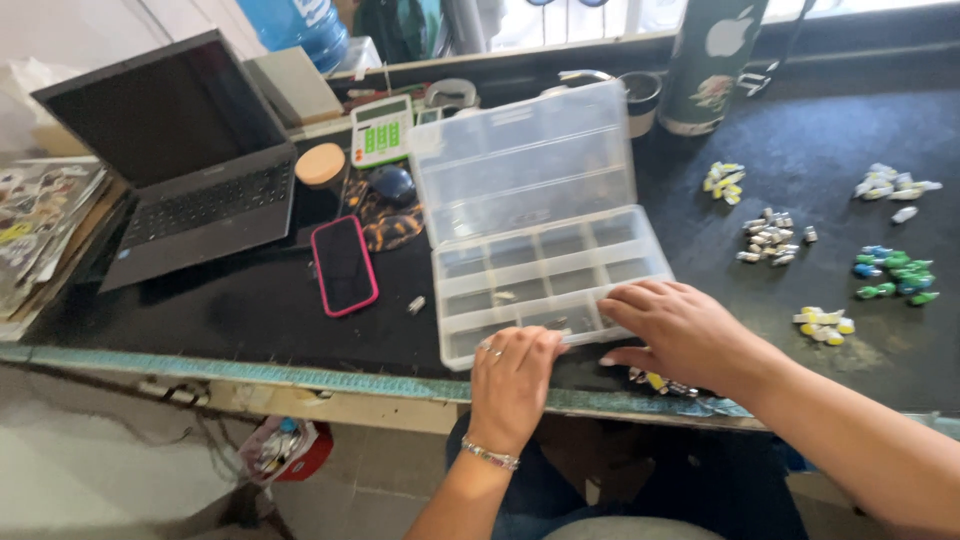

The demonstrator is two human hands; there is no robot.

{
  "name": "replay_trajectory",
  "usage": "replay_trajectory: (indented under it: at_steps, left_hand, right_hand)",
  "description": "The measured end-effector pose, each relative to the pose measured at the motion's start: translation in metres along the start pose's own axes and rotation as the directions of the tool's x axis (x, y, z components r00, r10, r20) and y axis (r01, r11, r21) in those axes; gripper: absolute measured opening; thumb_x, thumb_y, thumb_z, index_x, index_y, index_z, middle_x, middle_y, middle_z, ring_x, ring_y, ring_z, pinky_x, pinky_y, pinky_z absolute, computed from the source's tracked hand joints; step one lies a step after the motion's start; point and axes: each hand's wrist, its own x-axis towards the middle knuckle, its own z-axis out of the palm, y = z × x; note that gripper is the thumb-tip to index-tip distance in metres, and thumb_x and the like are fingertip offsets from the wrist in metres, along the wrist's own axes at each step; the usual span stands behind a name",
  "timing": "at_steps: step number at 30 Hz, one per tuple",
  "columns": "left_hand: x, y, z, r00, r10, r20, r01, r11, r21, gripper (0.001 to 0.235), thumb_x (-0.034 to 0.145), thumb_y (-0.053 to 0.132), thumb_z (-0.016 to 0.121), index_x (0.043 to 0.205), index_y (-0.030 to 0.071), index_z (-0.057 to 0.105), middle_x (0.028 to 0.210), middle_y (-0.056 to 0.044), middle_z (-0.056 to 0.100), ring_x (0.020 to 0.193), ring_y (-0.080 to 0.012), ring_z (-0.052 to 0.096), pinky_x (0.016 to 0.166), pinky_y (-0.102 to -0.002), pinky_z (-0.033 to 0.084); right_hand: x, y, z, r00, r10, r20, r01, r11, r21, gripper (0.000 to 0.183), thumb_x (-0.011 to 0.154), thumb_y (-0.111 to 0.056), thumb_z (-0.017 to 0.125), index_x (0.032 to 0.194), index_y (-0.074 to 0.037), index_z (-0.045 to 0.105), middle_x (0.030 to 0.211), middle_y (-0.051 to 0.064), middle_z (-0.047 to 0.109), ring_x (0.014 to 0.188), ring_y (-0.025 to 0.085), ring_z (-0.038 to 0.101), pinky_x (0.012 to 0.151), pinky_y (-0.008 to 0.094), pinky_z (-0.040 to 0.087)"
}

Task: The person sorts small electronic components from a compartmentalized plastic box onto a workbench. They pick up items one by one or in small groups, place them into piles on the table, and occasionally return items to the box. The task involves organizing components by type or color.

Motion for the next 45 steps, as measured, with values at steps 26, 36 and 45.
replay_trajectory:
  at_steps: [26,36,45]
  left_hand:
    - [0.003,0.004,-0.005,0.993,-0.060,0.104,0.069,0.994,-0.088,0.009,0.098,0.016,0.072,0.106,0.016,0.068,0.100,0.001,0.068,0.085,-0.0220,0.060,0.082,-0.038,0.045]
    - [-0.008,0.001,0.020,0.998,-0.056,-0.032,0.056,0.998,-0.009,0.009,0.101,0.028,0.066,0.102,0.023,0.072,0.085,0.007,0.060,0.077,-0.0185,0.061,0.078,-0.035,0.052]
    - [-0.003,0.007,0.017,0.997,-0.032,-0.065,0.034,0.999,0.034,0.012,0.104,0.028,0.062,0.101,0.021,0.072,0.084,0.006,0.059,0.078,-0.0190,0.062,0.078,-0.035,0.054]
  right_hand:
    - [0.004,0.041,-0.026,0.897,0.137,-0.419,-0.035,0.969,0.243,0.025,0.093,-0.015,0.076,0.118,-0.009,0.073,0.108,0.010,0.074,0.094,0.027,0.069,0.084,0.040,0.057]
    - [0.003,0.051,-0.006,0.938,0.172,-0.302,-0.090,0.960,0.266,0.026,0.085,-0.028,0.079,0.109,-0.018,0.075,0.093,0.003,0.069,0.091,0.029,0.070,0.083,0.040,0.057]
    - [0.005,0.018,0.013,0.976,-0.108,-0.190,0.115,0.993,0.026,0.052,0.082,-0.065,0.073,0.106,-0.020,0.071,0.104,-0.001,0.072,0.106,0.021,0.068,0.089,0.036,0.052]
